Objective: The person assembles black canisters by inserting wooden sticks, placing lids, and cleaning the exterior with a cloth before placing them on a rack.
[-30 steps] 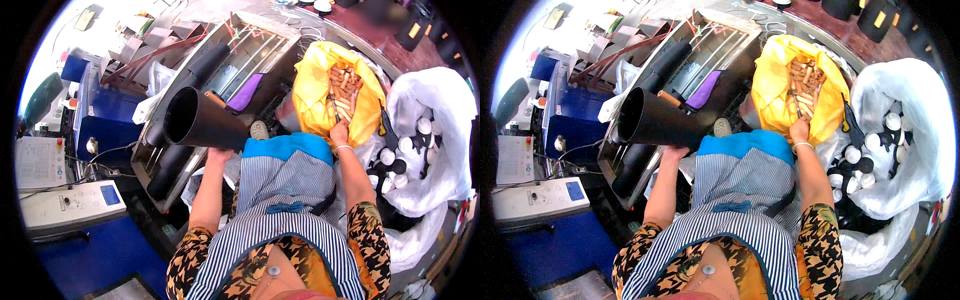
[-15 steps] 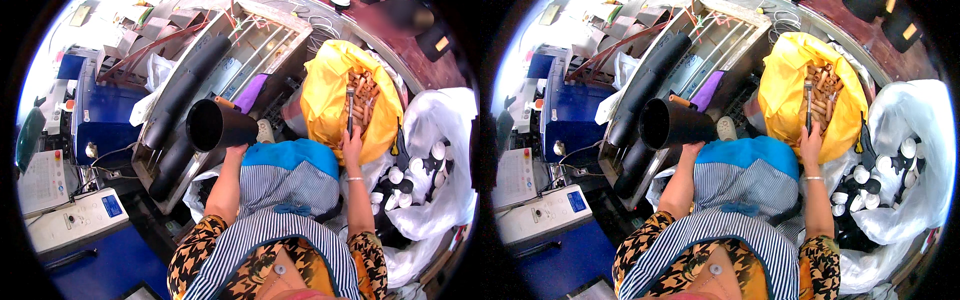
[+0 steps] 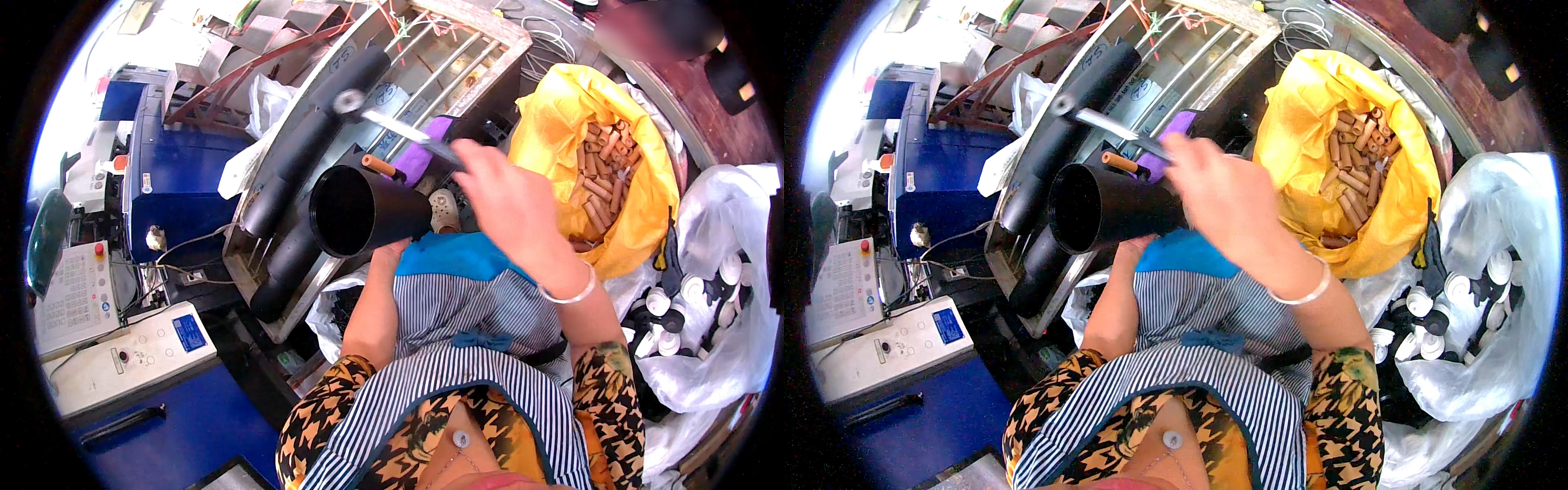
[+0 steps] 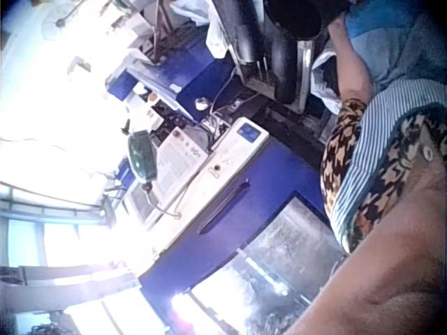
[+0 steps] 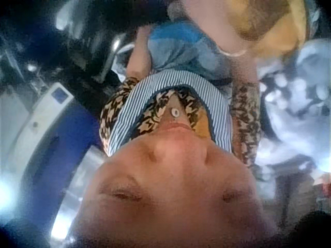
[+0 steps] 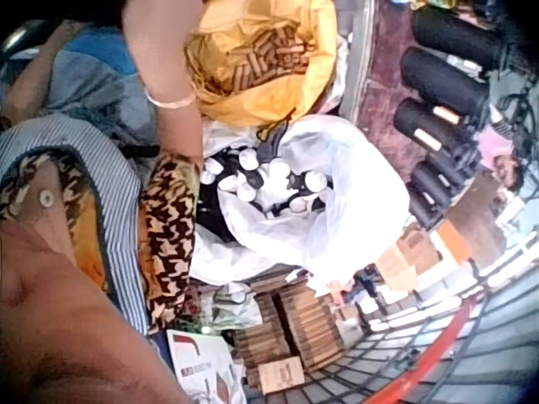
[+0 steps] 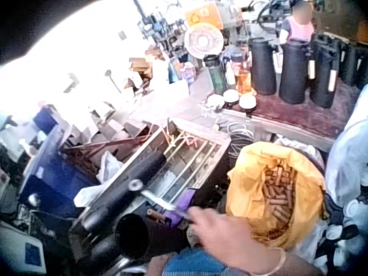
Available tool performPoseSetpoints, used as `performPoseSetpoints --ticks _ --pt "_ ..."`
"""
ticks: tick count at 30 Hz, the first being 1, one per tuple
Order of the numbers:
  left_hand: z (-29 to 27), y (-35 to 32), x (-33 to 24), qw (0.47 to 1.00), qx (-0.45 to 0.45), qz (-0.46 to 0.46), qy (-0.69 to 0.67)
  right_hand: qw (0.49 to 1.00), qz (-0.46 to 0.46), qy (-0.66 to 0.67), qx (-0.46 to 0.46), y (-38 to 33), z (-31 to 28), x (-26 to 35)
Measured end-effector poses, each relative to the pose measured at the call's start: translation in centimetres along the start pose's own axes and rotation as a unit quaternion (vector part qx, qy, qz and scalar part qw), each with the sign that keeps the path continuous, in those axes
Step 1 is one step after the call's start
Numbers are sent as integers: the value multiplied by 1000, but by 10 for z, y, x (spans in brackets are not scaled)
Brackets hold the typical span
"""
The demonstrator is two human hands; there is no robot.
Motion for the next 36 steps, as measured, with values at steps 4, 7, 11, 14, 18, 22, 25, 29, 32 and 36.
performPoseSetpoints --ticks 4,7,11,14,18,22,25,29,32,36 --pt "2 -1 -2 1000 9 2 4 998 -54 11 -37 22 40 22" --pt "1 -1 -3 1000 17 2 0 997 -46 -15 58 29 62 19" --pt "1 1 -4 999 33 6 3 992 -20 -83 94 18 62 13" --pt "2 2 -4 999 40 4 1 992 -23 76 -98 8 50 16" --pt "3 2 -6 999 53 4 2 965 -15 -165 204 0 84 2" --pt "3 -1 -4 997 70 0 11 989 118 -18 92 -34 69 -31" --pt "12 -17 -4 995 92 -2 42 969 216 49 -109 -85 40 -70" --pt "32 -68 -20 984 -35 103 141 897 391 -101 -179 -148 21 -140" --pt "68 -128 -33 944 30 191 268 881 432 -151 -120 -166 10 -173" --pt "82 -211 -24 843 91 316 426 949 249 83 -174 -155 -6 -129"
Point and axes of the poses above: each hand's wrist, its own y-axis towards the middle knuckle, its own z-axis out of the palm, x = y × z, the point moved 4 cm from there along y, towards the middle knuckle, and after that the axes turned 2 degrees about z, right-handed, at the moved point
